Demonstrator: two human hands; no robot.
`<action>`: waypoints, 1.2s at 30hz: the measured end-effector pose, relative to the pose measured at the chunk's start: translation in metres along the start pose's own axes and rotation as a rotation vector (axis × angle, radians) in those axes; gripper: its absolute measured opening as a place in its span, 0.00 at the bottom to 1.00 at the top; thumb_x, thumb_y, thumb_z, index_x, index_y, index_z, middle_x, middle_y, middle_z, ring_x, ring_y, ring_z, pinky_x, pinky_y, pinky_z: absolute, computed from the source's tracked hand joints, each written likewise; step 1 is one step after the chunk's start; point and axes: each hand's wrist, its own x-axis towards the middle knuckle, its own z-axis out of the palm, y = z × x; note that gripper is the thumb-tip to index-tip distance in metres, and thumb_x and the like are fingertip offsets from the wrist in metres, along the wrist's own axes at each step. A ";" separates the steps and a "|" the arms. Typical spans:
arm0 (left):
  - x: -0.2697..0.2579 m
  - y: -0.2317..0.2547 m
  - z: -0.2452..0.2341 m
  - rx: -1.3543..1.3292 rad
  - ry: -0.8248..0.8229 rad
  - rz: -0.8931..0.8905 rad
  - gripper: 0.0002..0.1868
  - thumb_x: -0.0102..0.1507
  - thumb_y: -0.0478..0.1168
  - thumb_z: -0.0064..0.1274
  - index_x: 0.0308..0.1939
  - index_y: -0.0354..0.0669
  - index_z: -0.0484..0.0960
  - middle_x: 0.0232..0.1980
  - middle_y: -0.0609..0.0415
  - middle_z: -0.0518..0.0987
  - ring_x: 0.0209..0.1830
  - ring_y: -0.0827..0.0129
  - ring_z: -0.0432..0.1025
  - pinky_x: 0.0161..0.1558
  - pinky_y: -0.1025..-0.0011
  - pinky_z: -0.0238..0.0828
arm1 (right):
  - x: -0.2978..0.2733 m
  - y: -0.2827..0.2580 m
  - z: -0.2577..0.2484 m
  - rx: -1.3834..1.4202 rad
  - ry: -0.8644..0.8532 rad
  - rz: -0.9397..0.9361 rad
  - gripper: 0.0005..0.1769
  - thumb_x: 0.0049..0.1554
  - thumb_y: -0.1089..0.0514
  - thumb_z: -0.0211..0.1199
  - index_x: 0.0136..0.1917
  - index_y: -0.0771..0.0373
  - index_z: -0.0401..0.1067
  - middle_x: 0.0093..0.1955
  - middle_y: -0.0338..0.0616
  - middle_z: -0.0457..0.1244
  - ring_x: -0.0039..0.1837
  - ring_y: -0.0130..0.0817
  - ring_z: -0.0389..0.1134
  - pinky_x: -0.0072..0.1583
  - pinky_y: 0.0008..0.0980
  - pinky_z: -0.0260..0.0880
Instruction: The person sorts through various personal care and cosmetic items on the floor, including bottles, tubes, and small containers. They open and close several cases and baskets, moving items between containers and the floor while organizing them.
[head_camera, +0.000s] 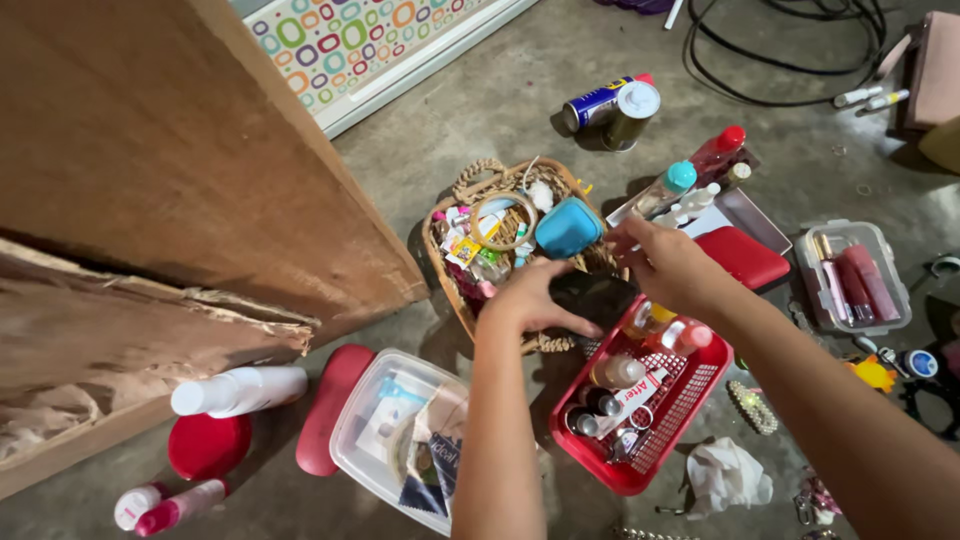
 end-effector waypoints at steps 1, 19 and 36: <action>0.001 0.001 0.005 -0.004 -0.027 0.005 0.63 0.33 0.64 0.77 0.68 0.40 0.74 0.74 0.46 0.67 0.74 0.54 0.63 0.71 0.62 0.61 | -0.002 0.001 0.000 -0.004 -0.021 0.079 0.19 0.52 0.74 0.57 0.57 0.67 0.71 0.49 0.50 0.71 0.53 0.41 0.74 0.53 0.36 0.74; -0.026 0.056 0.000 -0.067 0.885 0.246 0.14 0.65 0.42 0.58 0.48 0.35 0.85 0.40 0.35 0.83 0.41 0.41 0.77 0.47 0.54 0.71 | -0.179 0.033 -0.065 0.011 0.058 0.295 0.10 0.51 0.67 0.63 0.49 0.63 0.76 0.49 0.40 0.73 0.47 0.31 0.76 0.47 0.32 0.76; -0.051 0.216 0.062 -0.312 0.741 0.254 0.20 0.67 0.53 0.52 0.36 0.37 0.82 0.25 0.42 0.79 0.22 0.53 0.73 0.29 0.58 0.66 | -0.253 -0.003 -0.063 0.449 0.769 0.318 0.23 0.57 0.73 0.59 0.65 0.64 0.67 0.57 0.38 0.67 0.58 0.24 0.69 0.58 0.25 0.71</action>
